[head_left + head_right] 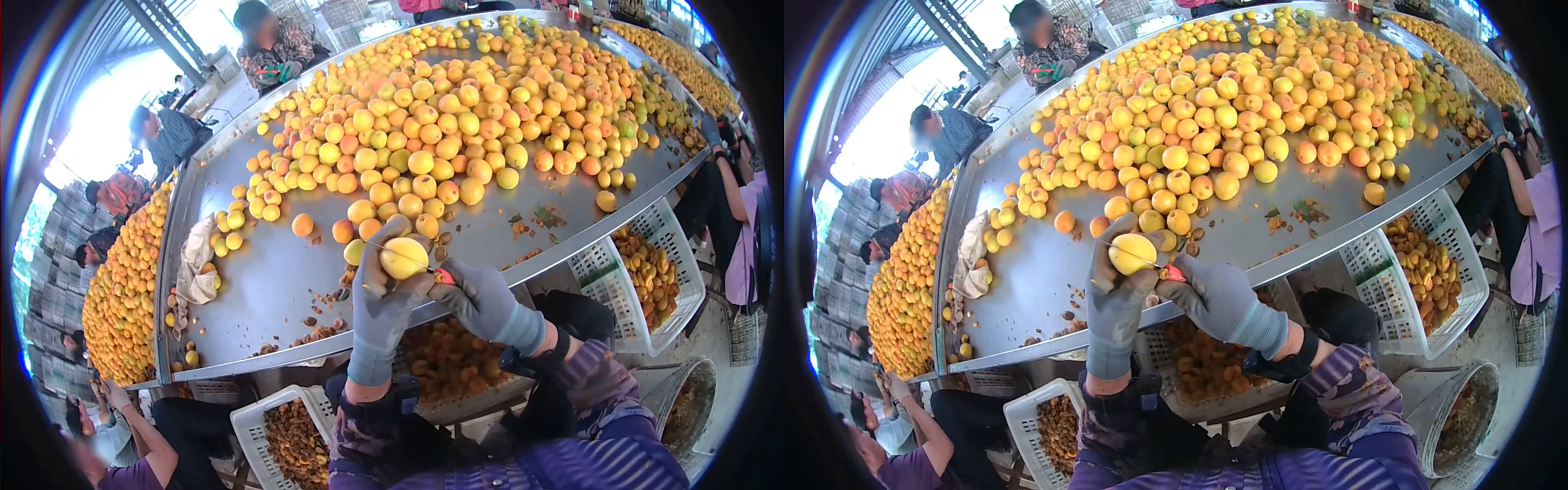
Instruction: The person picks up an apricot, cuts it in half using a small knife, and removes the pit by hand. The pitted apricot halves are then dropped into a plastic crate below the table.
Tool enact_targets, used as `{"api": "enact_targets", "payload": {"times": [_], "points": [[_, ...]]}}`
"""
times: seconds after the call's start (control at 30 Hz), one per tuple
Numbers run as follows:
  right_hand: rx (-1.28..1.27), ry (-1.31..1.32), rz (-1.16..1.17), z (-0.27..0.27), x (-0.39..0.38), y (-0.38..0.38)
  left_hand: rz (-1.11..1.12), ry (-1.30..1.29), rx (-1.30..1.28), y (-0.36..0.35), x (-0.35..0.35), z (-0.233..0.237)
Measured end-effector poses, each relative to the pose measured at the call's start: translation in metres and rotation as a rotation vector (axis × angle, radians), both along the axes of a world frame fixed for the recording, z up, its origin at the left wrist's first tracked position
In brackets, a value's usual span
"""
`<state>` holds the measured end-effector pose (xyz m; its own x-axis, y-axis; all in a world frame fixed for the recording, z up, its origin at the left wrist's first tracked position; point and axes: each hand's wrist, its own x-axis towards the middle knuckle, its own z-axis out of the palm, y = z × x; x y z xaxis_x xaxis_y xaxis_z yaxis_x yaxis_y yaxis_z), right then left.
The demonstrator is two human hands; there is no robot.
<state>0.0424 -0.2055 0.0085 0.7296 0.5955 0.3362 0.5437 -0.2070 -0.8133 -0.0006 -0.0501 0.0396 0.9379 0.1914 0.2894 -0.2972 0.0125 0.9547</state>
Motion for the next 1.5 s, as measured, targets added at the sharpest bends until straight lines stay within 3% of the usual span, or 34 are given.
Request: {"api": "enact_targets", "payload": {"times": [0.03,0.1,0.23,0.33,0.4,0.43,0.57,0.63,0.67,0.73,0.9,0.97,1.0,1.07,1.1,1.17,1.2,1.27,1.3,1.43,1.5], "points": [[0.059,-0.005,-0.011,0.000,-0.002,0.003,0.000,-0.003,0.002,-0.004,0.001,-0.005],[0.126,-0.010,-0.023,-0.003,0.000,0.005,-0.240,-0.113,-0.683,-0.008,0.007,-0.021],[0.061,0.019,-0.061,-0.009,0.001,0.006,-0.273,0.064,-0.850,-0.006,0.010,-0.030],[0.055,0.007,-0.037,0.000,-0.001,0.001,-0.275,0.034,-0.727,-0.003,0.007,-0.018],[0.031,-0.024,-0.018,0.000,0.000,-0.002,-0.106,-0.008,-0.130,0.007,0.003,-0.010],[0.011,-0.034,-0.012,-0.004,0.003,-0.002,-0.010,0.055,0.045,0.010,0.003,-0.009],[0.033,-0.032,0.010,-0.003,0.002,0.000,-0.041,0.051,0.072,0.010,0.000,-0.006],[0.122,0.023,0.011,-0.003,-0.002,0.006,-0.154,-0.084,-0.512,-0.006,0.003,-0.008],[0.212,0.085,0.010,-0.004,-0.002,0.008,-0.156,-0.087,-0.508,-0.011,0.005,-0.014],[0.183,0.043,0.004,-0.011,0.002,0.008,-0.246,-0.066,-0.983,-0.015,0.009,-0.028],[0.079,-0.039,-0.039,-0.002,0.001,0.003,-0.215,-0.012,-0.731,-0.004,0.005,-0.023],[0.039,-0.010,0.024,0.011,0.001,-0.002,-0.081,-0.022,-0.236,0.003,0.005,-0.017],[0.041,-0.010,0.022,0.007,0.002,-0.001,-0.083,-0.023,-0.235,0.009,0.004,-0.015],[0.083,-0.067,0.027,-0.002,0.005,-0.001,0.050,0.032,0.338,0.016,0.003,-0.011],[0.082,-0.072,0.027,-0.001,0.004,-0.001,0.050,0.027,0.337,0.014,0.003,-0.011],[0.061,0.039,0.053,0.000,0.001,0.000,-0.029,0.034,-0.122,0.007,0.004,-0.011],[0.063,0.036,0.053,0.000,0.000,0.002,-0.029,0.031,-0.119,0.002,0.005,-0.012],[0.122,0.082,0.016,-0.002,0.000,0.006,-0.241,-0.032,-0.769,-0.006,0.005,-0.018],[0.123,0.081,0.016,-0.002,0.001,0.006,-0.230,0.010,-0.819,-0.008,0.005,-0.019],[0.087,0.020,0.010,0.002,0.001,0.001,-0.220,0.024,-0.661,-0.001,0.003,-0.010],[0.013,0.002,0.011,0.001,0.001,-0.002,0.043,0.069,0.104,0.001,0.000,-0.001]]}}
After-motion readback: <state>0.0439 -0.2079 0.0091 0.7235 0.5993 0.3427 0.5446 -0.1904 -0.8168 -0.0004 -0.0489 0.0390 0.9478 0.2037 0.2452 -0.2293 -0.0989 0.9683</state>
